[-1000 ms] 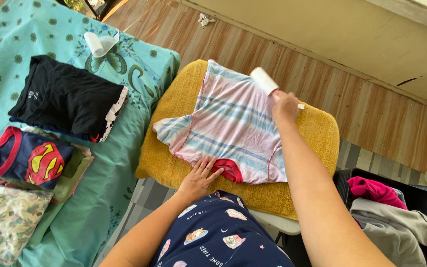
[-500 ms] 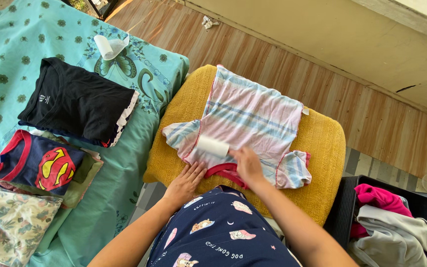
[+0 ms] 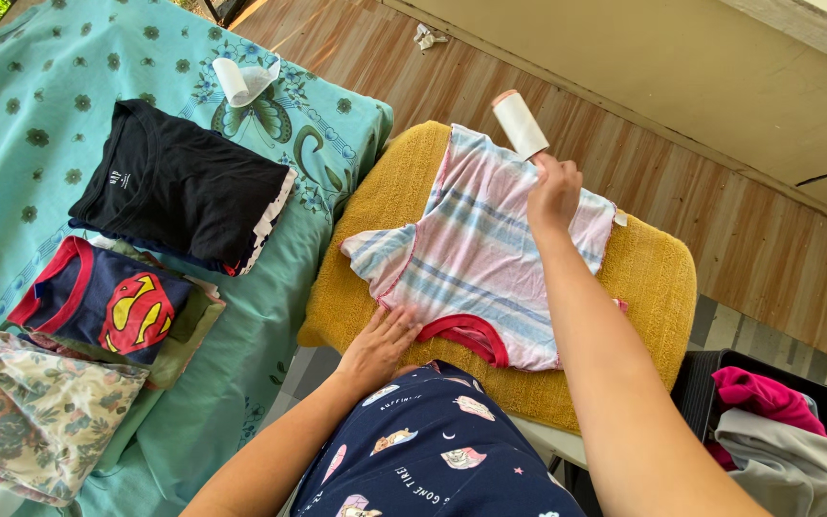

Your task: The person uses a lint roller to remove debris from a black shirt and a striped t-shirt on a yellow surface, then folds the black shirt and the striped t-shirt by hand.

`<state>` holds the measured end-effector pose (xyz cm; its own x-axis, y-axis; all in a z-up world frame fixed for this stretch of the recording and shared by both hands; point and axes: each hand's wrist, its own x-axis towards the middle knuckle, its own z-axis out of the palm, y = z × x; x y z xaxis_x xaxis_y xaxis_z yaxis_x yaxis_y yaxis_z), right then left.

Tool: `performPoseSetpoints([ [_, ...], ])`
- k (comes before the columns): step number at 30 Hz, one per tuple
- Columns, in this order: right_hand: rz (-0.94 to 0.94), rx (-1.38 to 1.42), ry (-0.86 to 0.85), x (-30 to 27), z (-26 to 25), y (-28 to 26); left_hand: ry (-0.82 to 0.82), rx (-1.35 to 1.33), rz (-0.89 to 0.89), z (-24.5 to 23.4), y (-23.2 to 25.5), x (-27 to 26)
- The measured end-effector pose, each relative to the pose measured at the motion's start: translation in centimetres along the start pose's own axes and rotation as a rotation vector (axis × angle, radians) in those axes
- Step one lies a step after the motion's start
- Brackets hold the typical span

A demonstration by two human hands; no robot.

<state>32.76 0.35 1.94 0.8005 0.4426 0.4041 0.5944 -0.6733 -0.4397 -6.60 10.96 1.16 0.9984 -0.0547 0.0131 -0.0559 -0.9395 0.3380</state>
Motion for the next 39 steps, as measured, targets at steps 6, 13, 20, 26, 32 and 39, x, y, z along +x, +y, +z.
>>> performPoseSetpoints([
  [6,-0.220,0.364,-0.446,-15.7,-4.3,-6.2,-0.040,0.015,-0.099,-0.1,0.1,-0.9],
  [13,-0.221,0.183,-0.577,-14.7,-0.6,-8.8,-0.034,0.019,-0.081,0.3,-0.4,-1.3],
  [20,0.010,0.317,-0.748,-10.8,2.4,-7.1,-0.061,0.047,-0.110,0.1,-0.1,-0.9],
  [26,-0.034,0.161,-0.487,-5.6,-0.4,-7.6,-0.116,0.028,-0.120,-0.8,0.1,-0.7],
  [32,-0.058,-0.059,-0.352,-3.8,-11.8,-10.2,0.076,-0.307,-0.449,-4.1,0.9,4.3],
  [39,0.031,0.073,-0.432,-12.2,-17.6,-12.0,0.608,-0.475,-0.304,-6.6,2.6,13.4],
])
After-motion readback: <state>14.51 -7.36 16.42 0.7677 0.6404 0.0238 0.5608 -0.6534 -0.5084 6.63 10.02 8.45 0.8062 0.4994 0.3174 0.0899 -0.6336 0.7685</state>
